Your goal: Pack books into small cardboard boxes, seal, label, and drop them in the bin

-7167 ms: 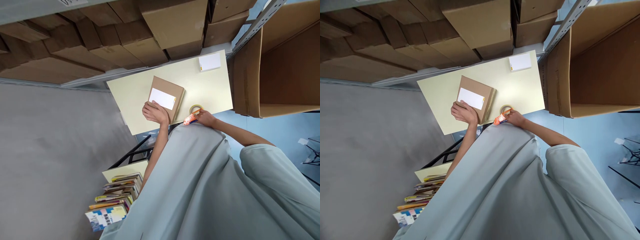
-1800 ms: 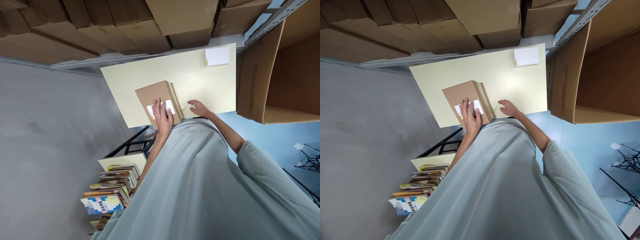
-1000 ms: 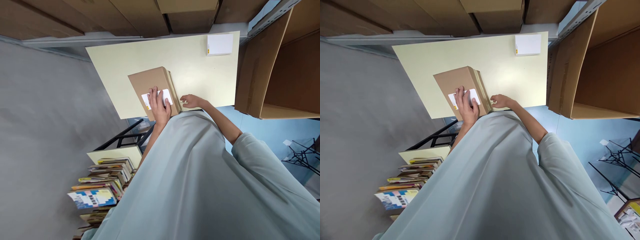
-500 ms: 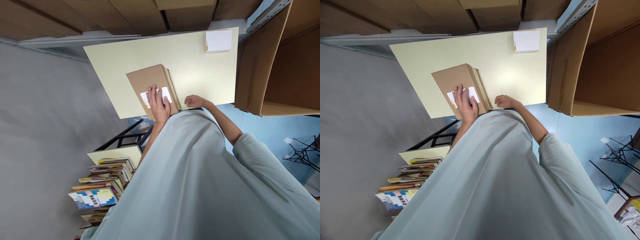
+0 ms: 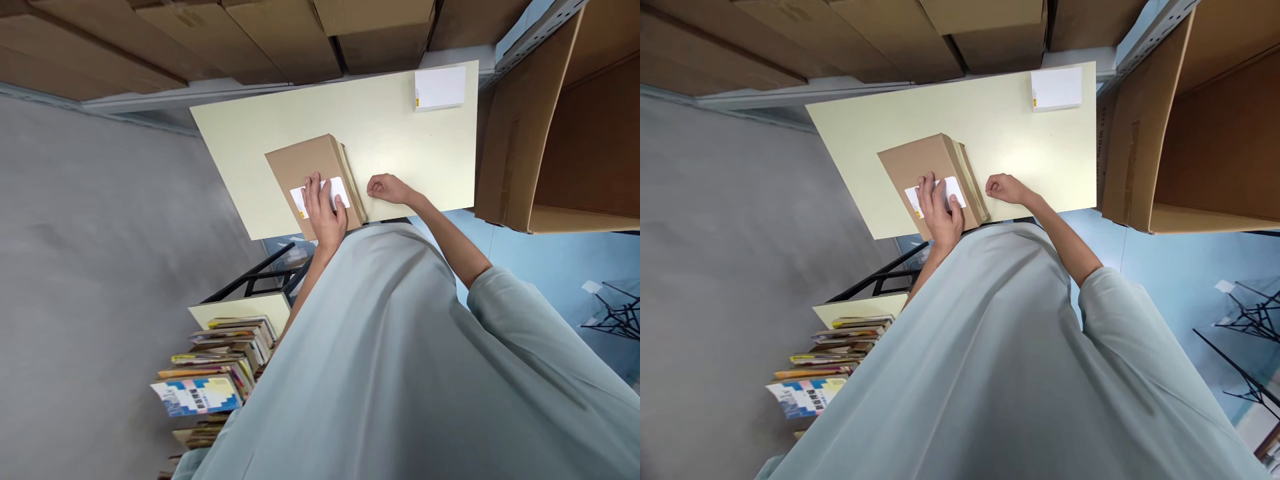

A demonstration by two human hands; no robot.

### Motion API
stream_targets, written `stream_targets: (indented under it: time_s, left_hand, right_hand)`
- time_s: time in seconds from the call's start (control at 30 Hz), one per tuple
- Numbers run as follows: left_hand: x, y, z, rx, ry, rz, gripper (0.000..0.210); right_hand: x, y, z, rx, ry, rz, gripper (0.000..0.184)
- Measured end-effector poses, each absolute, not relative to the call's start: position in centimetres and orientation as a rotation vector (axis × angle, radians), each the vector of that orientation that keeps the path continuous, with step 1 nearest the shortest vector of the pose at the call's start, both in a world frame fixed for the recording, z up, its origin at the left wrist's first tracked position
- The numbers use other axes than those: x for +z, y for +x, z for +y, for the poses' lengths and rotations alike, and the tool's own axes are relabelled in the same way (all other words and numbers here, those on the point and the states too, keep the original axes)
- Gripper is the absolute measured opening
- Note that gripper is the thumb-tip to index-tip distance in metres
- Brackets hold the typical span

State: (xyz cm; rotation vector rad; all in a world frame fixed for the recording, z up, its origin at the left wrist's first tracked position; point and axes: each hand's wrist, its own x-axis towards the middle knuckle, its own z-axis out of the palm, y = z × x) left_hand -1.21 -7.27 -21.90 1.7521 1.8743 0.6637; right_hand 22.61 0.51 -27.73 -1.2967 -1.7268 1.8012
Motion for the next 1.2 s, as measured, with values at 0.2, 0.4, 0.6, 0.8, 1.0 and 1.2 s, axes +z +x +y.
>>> stream_targets:
  time_s: [0.2,0.4,0.6,0.8,1.0,1.2]
  left_hand:
    - [-21.8,-1.1,-7.2,0.644,1.726,1.874,0.058]
    - [-21.7,-1.1,-7.1,0.641,1.703,1.865,0.059]
    - [-21.9,-1.1,-7.2,0.633,1.733,1.873,0.059]
    - [-21.7,-1.0,-7.2,0.655,1.738,1.880,0.056]
    - [-21.5,-0.8,-7.1,0.661,1.750,1.879,0.055]
    - [-21.1,-0.7,-7.0,0.682,1.709,1.842,0.056]
  right_hand:
    - [-26.6,20.8,2.1,1.810,-1.284,-1.752,0.013]
    - [-25.5,19.3,1.9,1.716,-1.280,-1.842,0.016]
    - [-24.9,18.5,0.5,1.577,-1.522,-1.789,0.017]
    - [-25.5,16.9,-1.9,1.570,-1.724,-1.369,0.027]
    - [-25.0,15.7,-3.8,1.777,-1.656,-1.196,0.041]
    - [-22.8,15.3,-4.8,1.922,-1.613,-1.270,0.082]
